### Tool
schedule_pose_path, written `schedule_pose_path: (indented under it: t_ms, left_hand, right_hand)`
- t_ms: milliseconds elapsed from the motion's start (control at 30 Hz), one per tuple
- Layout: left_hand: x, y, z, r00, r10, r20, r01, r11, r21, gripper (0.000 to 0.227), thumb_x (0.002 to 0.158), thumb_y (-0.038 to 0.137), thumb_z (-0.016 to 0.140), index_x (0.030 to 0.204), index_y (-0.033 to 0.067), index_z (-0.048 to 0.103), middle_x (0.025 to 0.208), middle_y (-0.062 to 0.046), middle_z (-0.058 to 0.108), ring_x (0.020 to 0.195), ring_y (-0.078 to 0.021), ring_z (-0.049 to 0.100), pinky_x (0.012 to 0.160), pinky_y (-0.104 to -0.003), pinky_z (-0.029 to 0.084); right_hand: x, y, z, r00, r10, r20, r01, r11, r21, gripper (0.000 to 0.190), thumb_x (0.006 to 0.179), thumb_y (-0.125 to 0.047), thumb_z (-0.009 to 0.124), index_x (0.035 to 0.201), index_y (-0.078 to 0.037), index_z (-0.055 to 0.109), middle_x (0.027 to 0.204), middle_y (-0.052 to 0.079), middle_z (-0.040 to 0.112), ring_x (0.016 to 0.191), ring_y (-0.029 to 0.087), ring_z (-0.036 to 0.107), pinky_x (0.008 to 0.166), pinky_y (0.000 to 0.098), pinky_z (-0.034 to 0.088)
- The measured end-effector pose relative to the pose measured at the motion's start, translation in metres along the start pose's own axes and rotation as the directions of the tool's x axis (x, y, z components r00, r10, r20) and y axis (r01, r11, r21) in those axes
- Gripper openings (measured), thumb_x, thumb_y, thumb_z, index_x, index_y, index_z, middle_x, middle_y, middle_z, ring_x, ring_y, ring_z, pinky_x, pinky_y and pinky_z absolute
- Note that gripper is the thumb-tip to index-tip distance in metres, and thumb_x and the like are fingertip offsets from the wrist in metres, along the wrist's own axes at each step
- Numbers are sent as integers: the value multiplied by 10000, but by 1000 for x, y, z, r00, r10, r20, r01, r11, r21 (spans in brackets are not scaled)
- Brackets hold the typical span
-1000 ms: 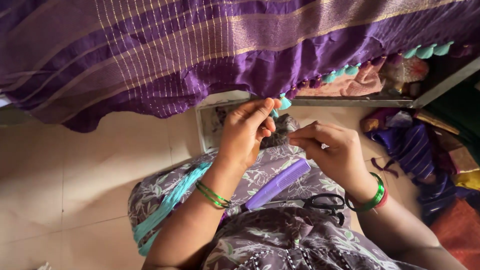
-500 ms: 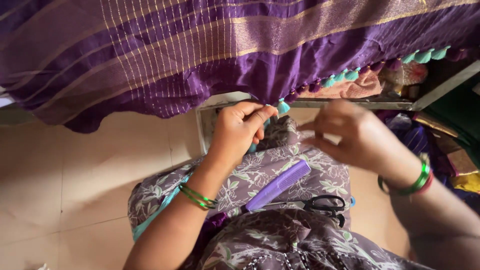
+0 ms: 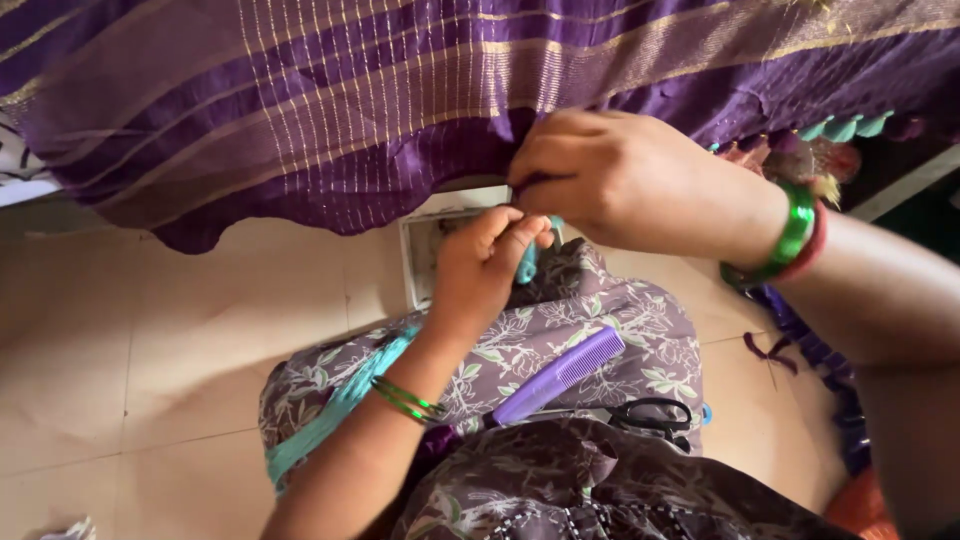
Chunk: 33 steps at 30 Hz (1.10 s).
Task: Attaching decorative fabric tassels to the edge of a purple cloth.
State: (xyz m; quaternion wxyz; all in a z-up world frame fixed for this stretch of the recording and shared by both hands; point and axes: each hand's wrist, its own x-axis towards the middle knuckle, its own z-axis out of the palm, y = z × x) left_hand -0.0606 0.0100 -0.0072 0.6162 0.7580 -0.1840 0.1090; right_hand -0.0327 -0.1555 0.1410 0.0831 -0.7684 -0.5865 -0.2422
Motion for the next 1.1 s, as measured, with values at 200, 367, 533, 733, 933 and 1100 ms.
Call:
schedule_pose_path:
  t_ms: [200,367,533,733,933,1100]
  left_hand:
    - [-15,-13,17,986,-22,-164,0,992,-130,216,1035,206,639,1084,18,733,926,-33,717,848,-93,657,770,-271,524]
    - [-12,7,6,951,-14,-310,-50,979,-197,159,981,128,695,1095,27,739,943,-66,758,898,-149,716,837,-290,551]
    - [-9,25,0,808,566,-166,-423,752,506,99,981,22,714,1076,17,687,959,-123,711,918,-301,676,898,-392,518]
    - [-13,-13,19,951,-305,-50,269,897,-352,140,989,116,689,1098,28,695,917,-39,724,847,-129,640,781,-274,509]
    - [-19,-46,28,961,-272,-47,158,680,-716,187,952,76,727,1119,0,690,994,-35,712,929,-109,667,878,-266,520]
    - [-15,-22,12,960,-274,-63,183,777,-602,179,950,112,735,1097,13,714,963,-28,728,904,-112,663,875,-277,525]
  right_hand:
    - [11,7,15,971,20,238,-21,1000,3,152,768,-77,755,910,-60,704,900,44,639,739,189,672,557,327,553]
    - [15,2,23,965,90,247,-44,982,-183,125,734,-149,753,818,-109,668,818,17,592,734,194,678,536,323,550]
    - [10,-5,16,912,223,346,-94,931,-352,74,786,-151,758,849,-136,722,862,13,651,773,172,694,581,303,573]
    - [-41,-19,25,946,318,-67,-321,946,-39,106,974,-134,793,1021,-46,757,879,71,725,749,194,702,663,347,572]
    - [-78,-20,45,904,426,-41,-405,884,234,107,922,-94,763,1011,-42,736,861,55,737,749,181,727,651,306,585]
    - [-71,-22,32,954,298,17,-298,946,127,201,813,5,734,994,-77,761,909,57,731,779,188,713,684,329,596]
